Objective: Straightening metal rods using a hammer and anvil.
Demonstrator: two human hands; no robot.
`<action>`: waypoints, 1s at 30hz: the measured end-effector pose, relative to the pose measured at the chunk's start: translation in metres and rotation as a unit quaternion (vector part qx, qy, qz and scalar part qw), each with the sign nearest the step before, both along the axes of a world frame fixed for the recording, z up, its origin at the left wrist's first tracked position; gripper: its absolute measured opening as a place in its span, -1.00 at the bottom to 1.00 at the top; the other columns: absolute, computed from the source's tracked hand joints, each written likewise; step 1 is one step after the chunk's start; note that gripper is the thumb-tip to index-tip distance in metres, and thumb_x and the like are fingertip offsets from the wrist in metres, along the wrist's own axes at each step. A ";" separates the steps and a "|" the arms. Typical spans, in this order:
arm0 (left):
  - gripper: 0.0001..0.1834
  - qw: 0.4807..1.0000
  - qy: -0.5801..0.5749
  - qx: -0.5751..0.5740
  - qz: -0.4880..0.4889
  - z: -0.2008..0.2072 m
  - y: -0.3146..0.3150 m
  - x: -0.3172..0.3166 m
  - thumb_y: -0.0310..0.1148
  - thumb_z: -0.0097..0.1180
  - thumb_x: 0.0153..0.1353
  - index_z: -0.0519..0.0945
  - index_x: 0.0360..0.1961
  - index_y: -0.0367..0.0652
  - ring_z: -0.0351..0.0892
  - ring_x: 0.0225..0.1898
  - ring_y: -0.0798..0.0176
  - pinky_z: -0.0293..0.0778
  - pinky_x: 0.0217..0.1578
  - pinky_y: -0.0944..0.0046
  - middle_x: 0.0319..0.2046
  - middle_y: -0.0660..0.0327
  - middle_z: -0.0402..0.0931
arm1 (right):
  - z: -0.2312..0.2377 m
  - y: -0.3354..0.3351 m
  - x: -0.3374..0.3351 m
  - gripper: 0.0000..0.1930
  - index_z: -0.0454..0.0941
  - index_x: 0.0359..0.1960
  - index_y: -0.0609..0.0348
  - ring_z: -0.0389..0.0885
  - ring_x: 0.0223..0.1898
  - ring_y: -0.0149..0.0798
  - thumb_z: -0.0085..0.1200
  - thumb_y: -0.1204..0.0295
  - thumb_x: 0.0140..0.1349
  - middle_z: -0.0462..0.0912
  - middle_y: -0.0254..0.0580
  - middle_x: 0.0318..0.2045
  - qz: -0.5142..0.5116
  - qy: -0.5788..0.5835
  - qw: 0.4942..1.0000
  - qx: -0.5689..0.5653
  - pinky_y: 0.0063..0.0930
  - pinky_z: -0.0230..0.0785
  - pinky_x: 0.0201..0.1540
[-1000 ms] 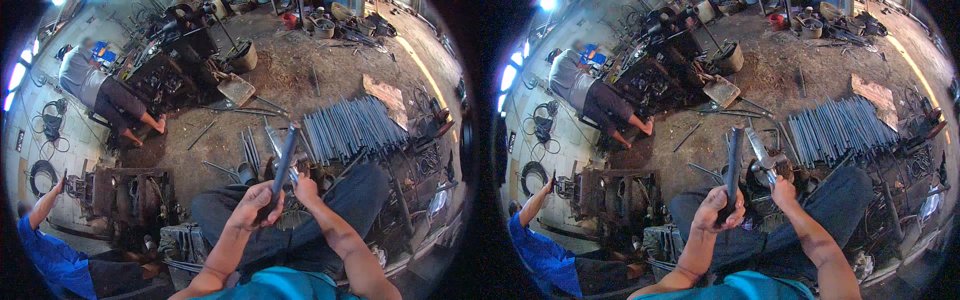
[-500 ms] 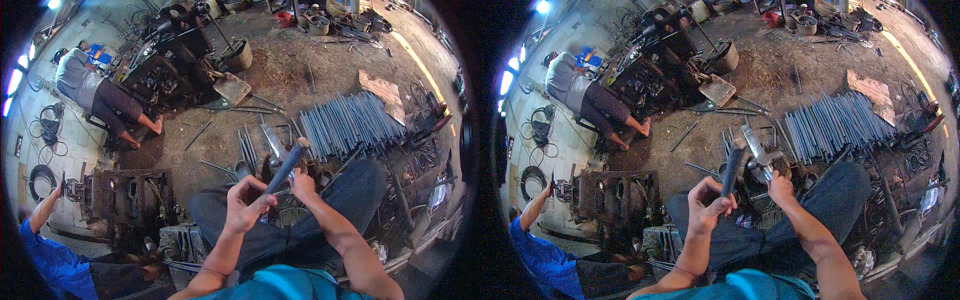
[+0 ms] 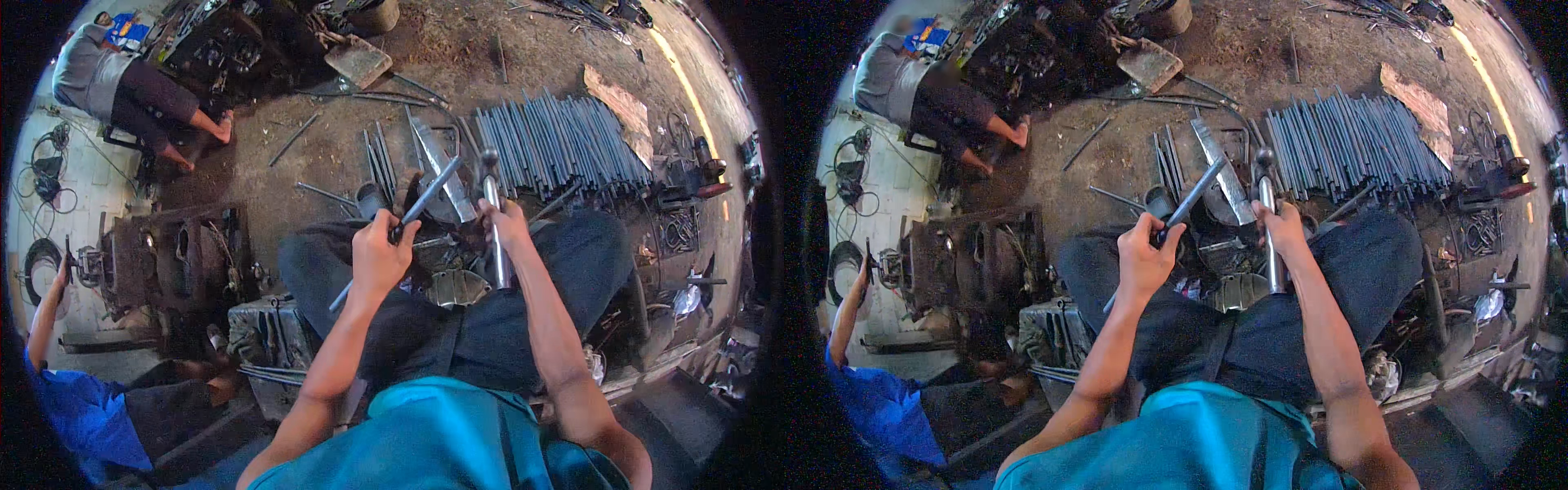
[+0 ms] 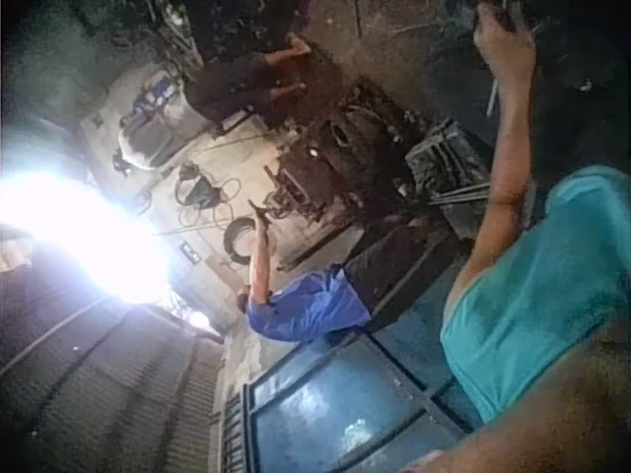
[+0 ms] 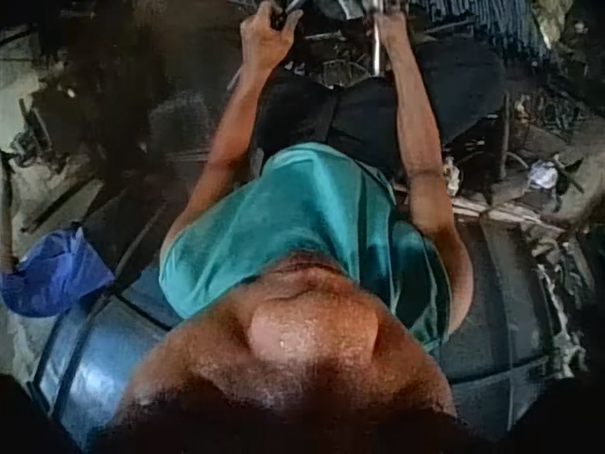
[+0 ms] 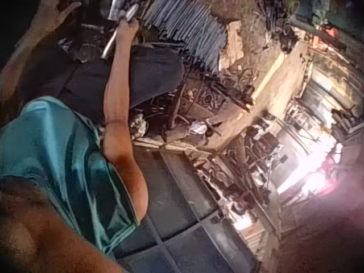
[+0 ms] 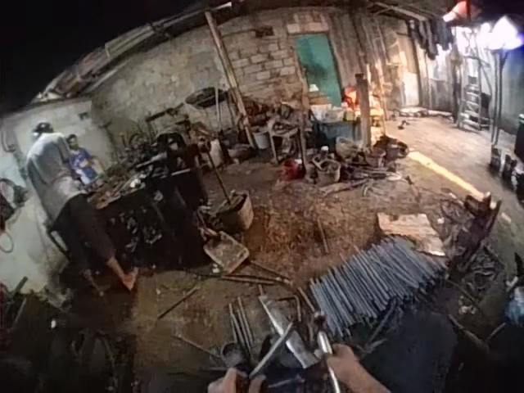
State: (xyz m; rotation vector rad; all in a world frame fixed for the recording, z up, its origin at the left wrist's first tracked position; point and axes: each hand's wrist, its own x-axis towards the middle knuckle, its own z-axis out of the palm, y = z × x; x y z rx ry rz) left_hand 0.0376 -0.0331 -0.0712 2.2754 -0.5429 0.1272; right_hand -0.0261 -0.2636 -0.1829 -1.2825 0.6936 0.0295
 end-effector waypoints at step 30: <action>-0.44 0.909 0.263 0.305 -0.104 -0.096 -0.010 0.045 0.08 -0.05 0.31 0.60 -0.30 -0.31 0.58 -0.24 -0.33 0.48 -0.19 -0.19 -0.38 -0.25 0.58 | 0.020 0.025 0.000 -0.71 0.43 -0.25 0.22 0.38 -0.75 -0.47 0.15 0.24 0.28 0.42 -0.37 -0.70 0.053 0.029 0.998 0.011 -0.57 0.27 -0.69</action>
